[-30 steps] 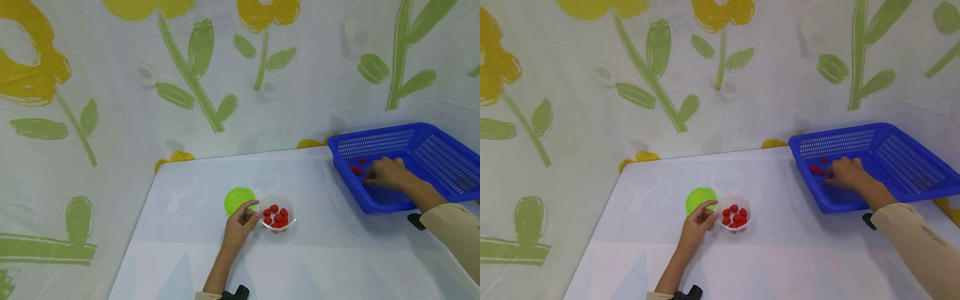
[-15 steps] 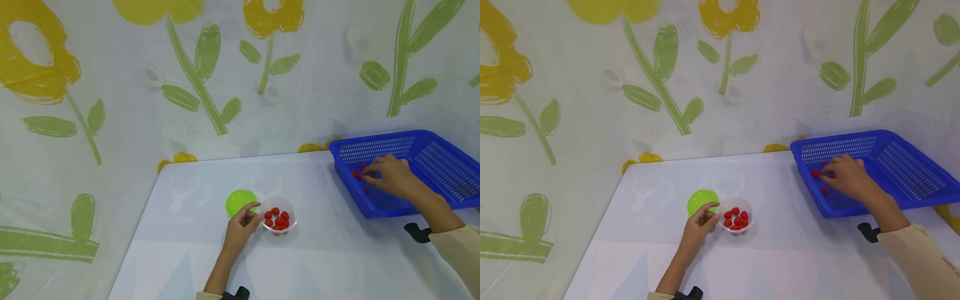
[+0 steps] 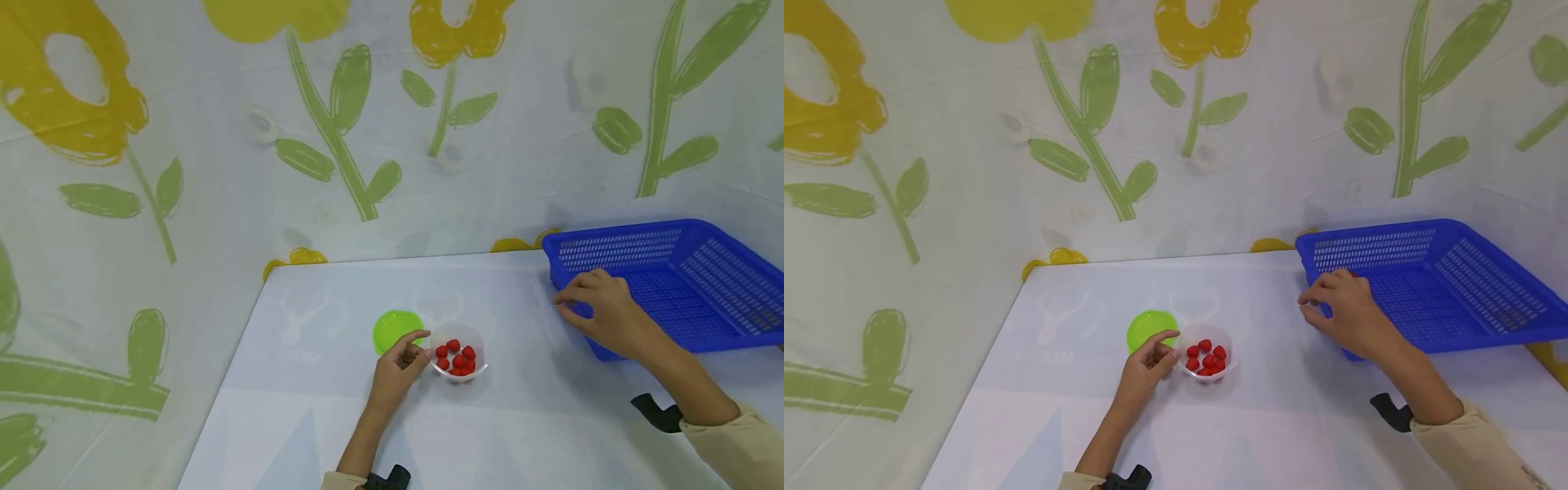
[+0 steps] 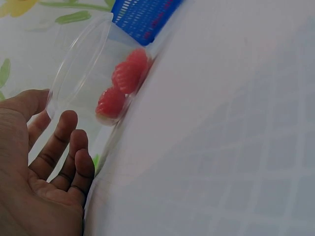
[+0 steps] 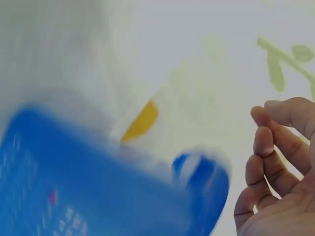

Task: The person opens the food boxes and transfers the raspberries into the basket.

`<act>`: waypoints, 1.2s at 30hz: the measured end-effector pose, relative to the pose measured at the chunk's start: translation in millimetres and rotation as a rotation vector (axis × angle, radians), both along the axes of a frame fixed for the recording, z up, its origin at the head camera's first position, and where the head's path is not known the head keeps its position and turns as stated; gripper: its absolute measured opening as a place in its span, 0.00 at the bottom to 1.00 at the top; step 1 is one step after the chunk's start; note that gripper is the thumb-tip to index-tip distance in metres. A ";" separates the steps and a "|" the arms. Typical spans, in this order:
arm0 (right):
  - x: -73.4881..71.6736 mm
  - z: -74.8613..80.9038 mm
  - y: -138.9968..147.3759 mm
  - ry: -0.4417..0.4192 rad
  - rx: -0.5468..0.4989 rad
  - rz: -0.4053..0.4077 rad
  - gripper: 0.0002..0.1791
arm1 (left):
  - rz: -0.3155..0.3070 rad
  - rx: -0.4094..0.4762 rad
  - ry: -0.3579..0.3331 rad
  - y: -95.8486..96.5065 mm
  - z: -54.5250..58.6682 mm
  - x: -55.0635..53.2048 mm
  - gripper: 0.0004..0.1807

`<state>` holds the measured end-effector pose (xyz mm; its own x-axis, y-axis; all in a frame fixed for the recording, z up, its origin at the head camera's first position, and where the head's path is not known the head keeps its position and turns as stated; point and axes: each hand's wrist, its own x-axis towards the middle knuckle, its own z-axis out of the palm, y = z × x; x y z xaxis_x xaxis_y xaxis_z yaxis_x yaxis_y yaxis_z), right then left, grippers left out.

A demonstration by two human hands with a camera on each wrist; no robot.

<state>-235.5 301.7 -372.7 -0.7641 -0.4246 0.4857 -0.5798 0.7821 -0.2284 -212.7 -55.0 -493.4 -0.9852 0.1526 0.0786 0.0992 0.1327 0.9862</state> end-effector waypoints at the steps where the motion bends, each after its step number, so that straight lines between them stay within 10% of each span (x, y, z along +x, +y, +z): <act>1: 1.3 -2.7 -6.4 0.003 -0.010 0.021 0.16 | 0.000 -0.002 0.002 0.0 0.0 -0.4 0.18; 36: 10.8 -44.0 -116.8 -0.341 0.083 0.076 0.08 | 0.008 -0.009 0.013 0.2 0.8 -0.5 0.18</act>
